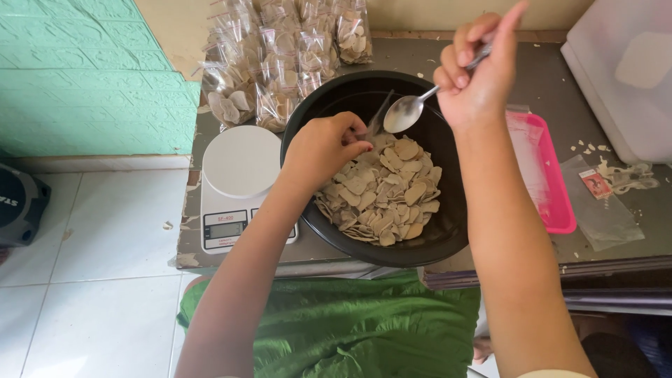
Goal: Packaging chips into small plastic bags and weighing them on a digital scale
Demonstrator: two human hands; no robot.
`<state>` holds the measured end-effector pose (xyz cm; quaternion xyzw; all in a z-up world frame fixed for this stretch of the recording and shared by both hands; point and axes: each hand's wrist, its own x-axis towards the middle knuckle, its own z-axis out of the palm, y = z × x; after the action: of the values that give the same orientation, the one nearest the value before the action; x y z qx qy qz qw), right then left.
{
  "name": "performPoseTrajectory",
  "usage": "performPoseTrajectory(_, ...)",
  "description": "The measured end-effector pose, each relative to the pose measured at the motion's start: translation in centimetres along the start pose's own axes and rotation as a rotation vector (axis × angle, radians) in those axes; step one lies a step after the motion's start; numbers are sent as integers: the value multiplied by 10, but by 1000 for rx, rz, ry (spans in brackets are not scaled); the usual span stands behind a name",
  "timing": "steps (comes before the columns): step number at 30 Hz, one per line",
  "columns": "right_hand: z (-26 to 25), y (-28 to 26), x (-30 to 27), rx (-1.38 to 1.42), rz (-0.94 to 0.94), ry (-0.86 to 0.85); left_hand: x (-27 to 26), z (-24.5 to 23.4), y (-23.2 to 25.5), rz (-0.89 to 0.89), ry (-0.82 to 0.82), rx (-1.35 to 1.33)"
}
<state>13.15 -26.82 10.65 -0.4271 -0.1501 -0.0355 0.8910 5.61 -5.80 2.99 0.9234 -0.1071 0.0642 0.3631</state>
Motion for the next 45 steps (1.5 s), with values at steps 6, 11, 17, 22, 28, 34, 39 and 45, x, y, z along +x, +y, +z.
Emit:
performPoseTrajectory(6, -1, -7, 1, 91, -124, 313, 7, 30, -25, 293, 189, 353)
performPoseTrajectory(11, -6, -10, 4, 129, -108, 371, 1, 20, -8, 246, 63, 374)
performPoseTrajectory(17, -28, -5, 12, 169, -140, 337, -1, 22, -10, 395, 73, 384)
performPoseTrajectory(22, -53, 0, 21, 260, -152, 180, 0, 29, -16, 481, 136, 364)
performPoseTrajectory(28, -13, -4, 2, 157, -62, 54, 4, 36, -21, 450, 84, 456)
performPoseTrajectory(34, 10, 20, -7, -124, 38, -102, 4, 38, -22, 513, 197, 499)
performPoseTrajectory(39, 16, 33, -14, -952, 45, -385, 3, 36, -22, 565, 400, 530)
performPoseTrajectory(45, 3, 30, -4, -1433, 34, -413, 1, 31, -20, 535, 474, 477)
